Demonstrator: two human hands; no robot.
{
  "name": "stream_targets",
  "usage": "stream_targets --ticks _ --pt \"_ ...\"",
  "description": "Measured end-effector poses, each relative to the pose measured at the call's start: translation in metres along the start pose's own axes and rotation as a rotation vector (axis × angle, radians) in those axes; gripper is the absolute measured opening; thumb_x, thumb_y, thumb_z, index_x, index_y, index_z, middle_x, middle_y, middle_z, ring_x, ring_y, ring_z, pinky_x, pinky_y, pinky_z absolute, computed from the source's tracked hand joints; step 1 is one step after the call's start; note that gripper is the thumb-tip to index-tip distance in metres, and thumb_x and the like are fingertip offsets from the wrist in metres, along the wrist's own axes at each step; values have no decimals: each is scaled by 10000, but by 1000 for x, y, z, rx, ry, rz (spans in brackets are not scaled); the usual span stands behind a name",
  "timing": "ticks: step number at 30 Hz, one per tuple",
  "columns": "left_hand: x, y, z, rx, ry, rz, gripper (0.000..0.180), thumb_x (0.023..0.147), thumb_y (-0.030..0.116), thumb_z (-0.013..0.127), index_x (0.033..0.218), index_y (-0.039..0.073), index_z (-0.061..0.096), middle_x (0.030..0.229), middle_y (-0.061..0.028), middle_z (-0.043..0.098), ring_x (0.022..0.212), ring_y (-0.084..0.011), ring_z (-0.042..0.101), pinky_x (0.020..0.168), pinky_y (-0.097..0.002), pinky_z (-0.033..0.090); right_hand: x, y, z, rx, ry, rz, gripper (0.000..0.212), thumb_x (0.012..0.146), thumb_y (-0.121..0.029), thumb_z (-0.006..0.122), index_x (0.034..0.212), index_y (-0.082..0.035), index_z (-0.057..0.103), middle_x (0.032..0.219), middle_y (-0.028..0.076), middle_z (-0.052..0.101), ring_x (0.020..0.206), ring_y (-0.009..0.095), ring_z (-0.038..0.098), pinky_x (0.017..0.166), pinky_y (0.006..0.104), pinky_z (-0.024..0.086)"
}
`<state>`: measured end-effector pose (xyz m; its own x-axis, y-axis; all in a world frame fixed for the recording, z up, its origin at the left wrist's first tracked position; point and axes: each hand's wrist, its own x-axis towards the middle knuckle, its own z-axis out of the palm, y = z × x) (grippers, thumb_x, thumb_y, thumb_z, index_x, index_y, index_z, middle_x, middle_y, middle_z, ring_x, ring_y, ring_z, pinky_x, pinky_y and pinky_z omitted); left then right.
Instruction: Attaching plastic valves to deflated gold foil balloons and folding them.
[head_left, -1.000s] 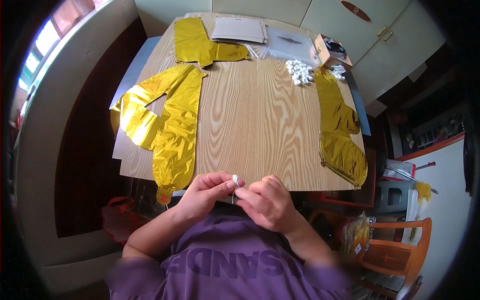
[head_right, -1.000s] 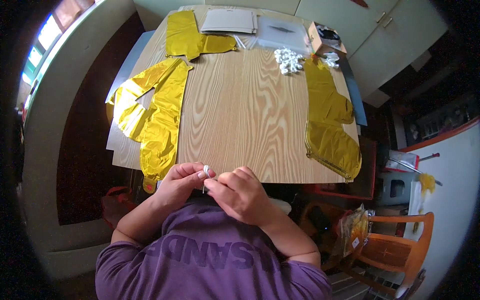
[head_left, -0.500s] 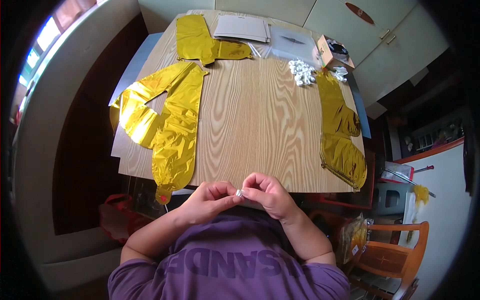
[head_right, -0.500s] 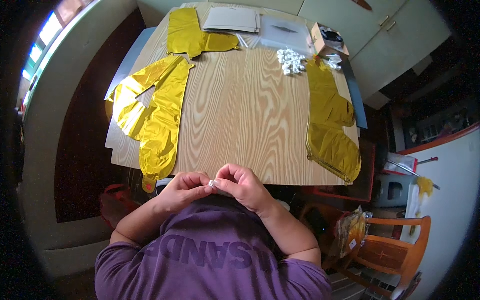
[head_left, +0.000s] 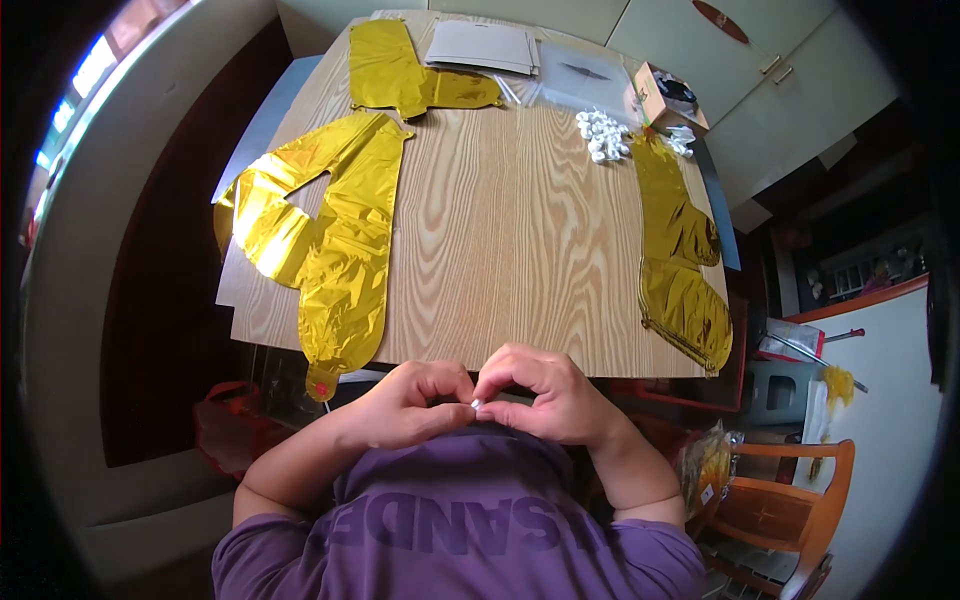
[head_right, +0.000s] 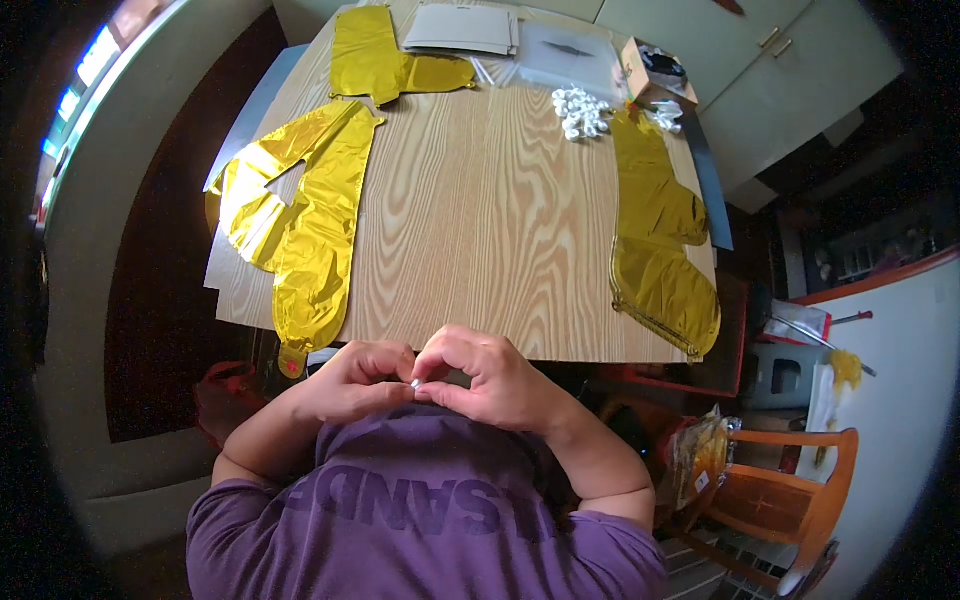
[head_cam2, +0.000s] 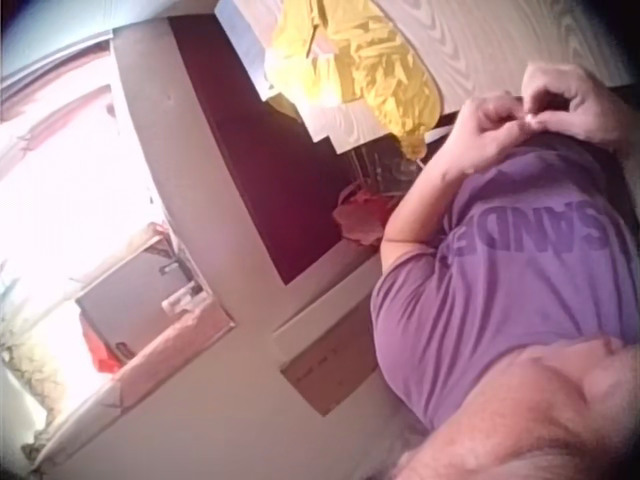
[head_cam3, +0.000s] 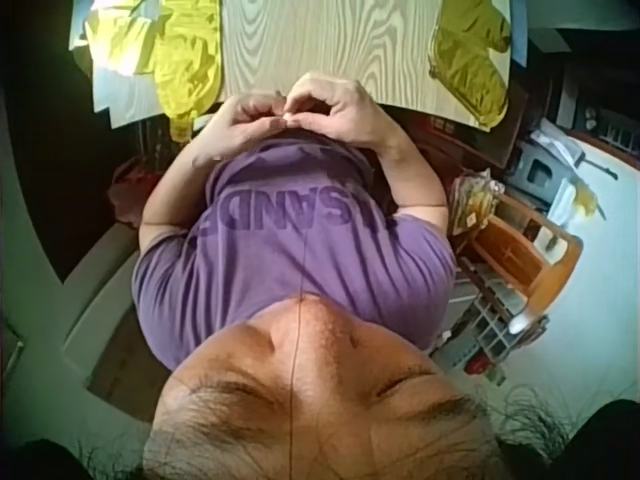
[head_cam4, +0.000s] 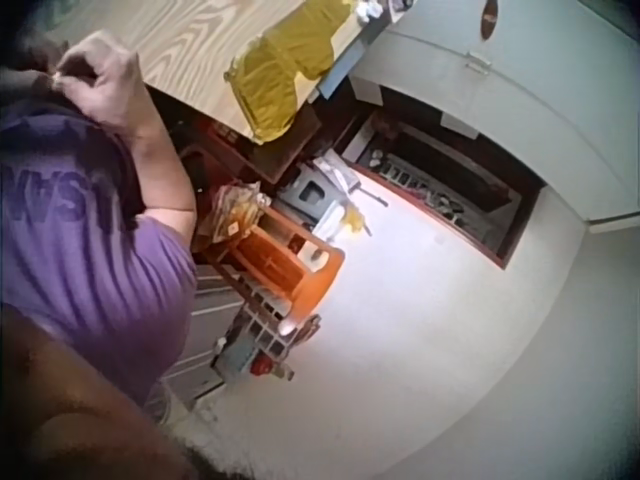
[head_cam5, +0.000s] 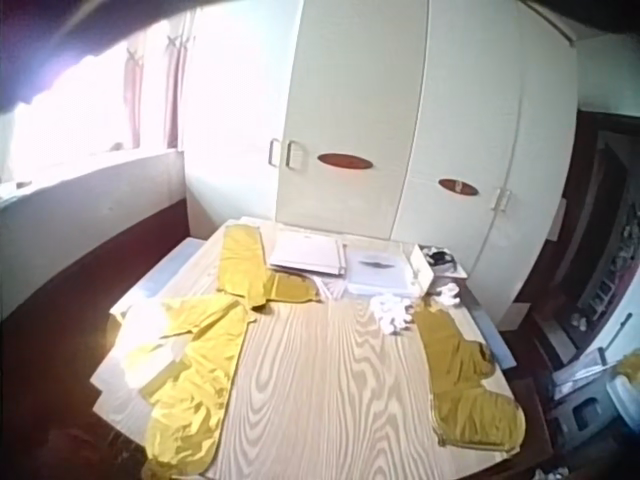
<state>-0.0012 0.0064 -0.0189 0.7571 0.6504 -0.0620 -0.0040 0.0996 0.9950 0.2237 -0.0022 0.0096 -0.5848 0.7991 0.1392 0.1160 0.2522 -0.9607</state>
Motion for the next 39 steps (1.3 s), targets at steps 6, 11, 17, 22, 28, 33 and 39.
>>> stream_targets --ticks 6,11,17,22,28,33,39 --pt "1 -10 -8 -279 -192 -131 119 915 67 629 947 -30 690 900 -41 640 842 -104 571 758 -253 452 -2 4 -2 112 -132 47 177 752 -11 771 860 -23 631 871 67 637 821 184 632 747 293 508" --pt "4 -15 -7 -451 -226 -168 135 909 55 644 962 -56 700 892 -51 665 834 -107 581 767 -258 465 -6 4 0 64 -135 -13 156 793 -50 748 849 -14 607 800 65 611 735 167 610 675 292 494" --pt "6 -22 -1 -657 -84 -312 129 864 49 697 955 -40 719 857 -78 686 803 -128 616 735 -255 480 -11 6 2 -29 34 12 138 799 -29 734 860 -17 610 791 63 614 713 159 603 656 287 488" --pt "7 -18 3 -809 -79 -397 118 859 73 719 929 -23 719 824 -84 697 747 -130 637 705 -240 511 -12 6 -6 262 -37 214 147 814 -24 723 928 -10 632 786 42 635 773 127 627 708 266 503" --pt "13 -17 1 -840 -75 -414 86 839 32 720 904 -25 715 820 -108 701 738 -156 661 697 -251 539 -6 6 -18 248 -145 129 129 834 -3 706 938 2 629 924 56 633 857 135 618 780 268 504" --pt "21 -12 0 -826 58 -401 118 862 37 692 952 -40 694 866 -132 699 790 -186 676 719 -284 553 -1 6 -24 189 -39 183 83 860 -37 697 909 -6 636 846 33 659 811 104 628 723 247 501" --pt "27 -1 1 -879 283 -204 282 915 58 633 1188 -8 611 969 -126 695 780 -160 647 751 -294 540 43 66 -124 183 474 240 33 907 -45 631 901 -15 643 781 31 660 674 95 625 624 243 535"
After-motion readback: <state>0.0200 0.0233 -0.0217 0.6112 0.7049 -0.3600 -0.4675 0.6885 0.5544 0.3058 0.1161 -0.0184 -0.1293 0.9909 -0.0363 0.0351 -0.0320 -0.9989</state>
